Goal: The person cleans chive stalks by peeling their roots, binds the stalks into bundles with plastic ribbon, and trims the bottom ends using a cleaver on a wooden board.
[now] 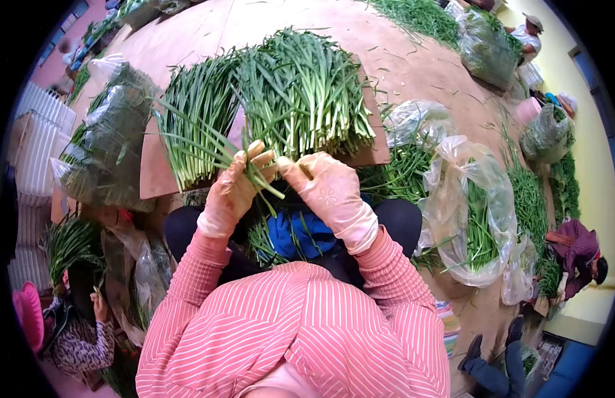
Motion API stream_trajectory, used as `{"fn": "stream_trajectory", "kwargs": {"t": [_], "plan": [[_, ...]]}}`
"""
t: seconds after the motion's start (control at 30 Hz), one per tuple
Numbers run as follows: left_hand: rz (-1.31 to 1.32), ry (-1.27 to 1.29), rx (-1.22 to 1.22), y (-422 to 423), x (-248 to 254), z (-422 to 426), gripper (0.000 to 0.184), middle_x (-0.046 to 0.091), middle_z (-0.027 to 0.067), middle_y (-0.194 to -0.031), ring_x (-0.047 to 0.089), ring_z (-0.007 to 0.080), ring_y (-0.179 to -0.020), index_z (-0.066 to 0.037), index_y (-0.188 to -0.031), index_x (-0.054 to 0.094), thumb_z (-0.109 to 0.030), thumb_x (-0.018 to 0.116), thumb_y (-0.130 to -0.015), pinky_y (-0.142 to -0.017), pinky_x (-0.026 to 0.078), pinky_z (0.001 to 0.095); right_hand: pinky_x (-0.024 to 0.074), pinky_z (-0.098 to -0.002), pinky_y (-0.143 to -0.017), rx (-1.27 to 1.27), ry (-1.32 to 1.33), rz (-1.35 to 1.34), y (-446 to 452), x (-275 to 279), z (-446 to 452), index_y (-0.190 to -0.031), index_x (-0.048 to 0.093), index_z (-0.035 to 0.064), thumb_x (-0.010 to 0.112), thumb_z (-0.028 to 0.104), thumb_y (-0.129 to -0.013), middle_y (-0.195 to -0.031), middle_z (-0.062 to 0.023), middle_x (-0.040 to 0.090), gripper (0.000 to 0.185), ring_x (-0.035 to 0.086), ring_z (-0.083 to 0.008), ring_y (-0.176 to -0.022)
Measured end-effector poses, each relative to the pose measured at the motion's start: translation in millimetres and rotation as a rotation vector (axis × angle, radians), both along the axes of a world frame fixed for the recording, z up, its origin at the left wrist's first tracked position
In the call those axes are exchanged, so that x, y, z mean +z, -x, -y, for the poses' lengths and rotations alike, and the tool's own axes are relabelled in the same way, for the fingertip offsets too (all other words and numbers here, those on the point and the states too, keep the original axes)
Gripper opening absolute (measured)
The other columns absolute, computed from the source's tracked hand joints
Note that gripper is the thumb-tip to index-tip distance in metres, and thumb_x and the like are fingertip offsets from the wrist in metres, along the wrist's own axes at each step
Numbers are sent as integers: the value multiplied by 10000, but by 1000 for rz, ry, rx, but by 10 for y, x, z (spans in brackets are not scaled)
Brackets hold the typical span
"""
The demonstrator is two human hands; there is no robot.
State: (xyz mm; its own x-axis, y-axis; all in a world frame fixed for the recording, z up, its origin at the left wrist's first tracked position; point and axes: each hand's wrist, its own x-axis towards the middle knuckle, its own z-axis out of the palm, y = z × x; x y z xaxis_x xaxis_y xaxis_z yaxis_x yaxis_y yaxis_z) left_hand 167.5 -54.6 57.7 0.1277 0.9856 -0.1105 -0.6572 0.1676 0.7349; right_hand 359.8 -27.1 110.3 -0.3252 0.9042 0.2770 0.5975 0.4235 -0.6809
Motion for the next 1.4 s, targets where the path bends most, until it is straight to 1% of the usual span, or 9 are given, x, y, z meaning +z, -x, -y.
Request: {"fn": "stream_trajectory", "kwargs": {"t": [0.13,0.23,0.37,0.53,0.77,0.83,1.03,1.3,1.4], "plan": [[37,46,4,-73,-8,-20,531,539,123,-1238,524,232,-1108,-6,-1362,408,-382,416,-987,-986,402,393,505,-409,-661,118,75,279,253,-181,140,-893,685,72,564,606,-797,-844,-156,646,556,634,-326,-756],[23,26,52,-91,-6,-8,519,524,115,-1273,520,215,-1114,-9,-1368,403,-361,427,-987,-957,423,388,436,-244,-535,152,914,-194,251,-332,105,-850,673,62,654,405,-848,-709,-12,627,344,567,-107,-598],[-38,-22,150,132,-73,-49,493,553,132,-1256,564,239,-1072,-19,-1342,447,-354,448,-980,-922,436,381,368,-186,-479,127,1058,-218,148,-563,222,-776,635,58,614,263,-908,-632,41,578,244,464,-42,-512],[-1,58,287,389,-135,-105,444,643,118,-1023,615,238,-931,-12,-1317,463,-301,466,-980,-847,487,405,492,-402,-692,328,569,695,-130,-612,277,-881,692,93,597,430,-840,-757,-150,648,353,634,-329,-772],[361,170,189,414,-425,-183,434,271,-62,-569,342,82,-506,-13,-1314,474,-263,522,-962,-554,378,254,477,-402,-594,-205,-284,276,-47,-142,-366,-741,628,100,628,318,-834,-702,-111,604,238,608,-299,-647],[312,188,184,371,-299,-157,454,206,-82,-564,243,48,-468,-19,-1339,438,-217,544,-943,-484,240,217,475,-388,-586,-251,-332,446,-16,-89,-588,-739,617,81,637,320,-823,-712,-110,606,254,610,-299,-652],[317,141,159,401,-256,-134,432,181,-87,-534,205,45,-436,7,-1356,395,-182,457,-972,-450,214,215,487,-415,-565,-330,-87,744,121,-289,-971,-732,681,77,587,525,-815,-691,-127,647,465,642,-314,-647],[312,45,37,393,-220,-137,422,178,-79,-556,213,53,-448,-9,-1321,451,-245,469,-971,-464,232,218,478,-443,-665,-297,14,420,113,-53,-826,-771,639,18,594,462,-826,-733,-206,634,450,627,-381,-737],[215,67,39,320,-132,-92,430,349,-72,-621,302,37,-496,0,-1324,443,-248,466,-974,-501,279,193,467,-416,-605,-255,2,296,156,15,-498,-723,601,35,613,452,-824,-692,-167,613,429,608,-353,-666]]}}
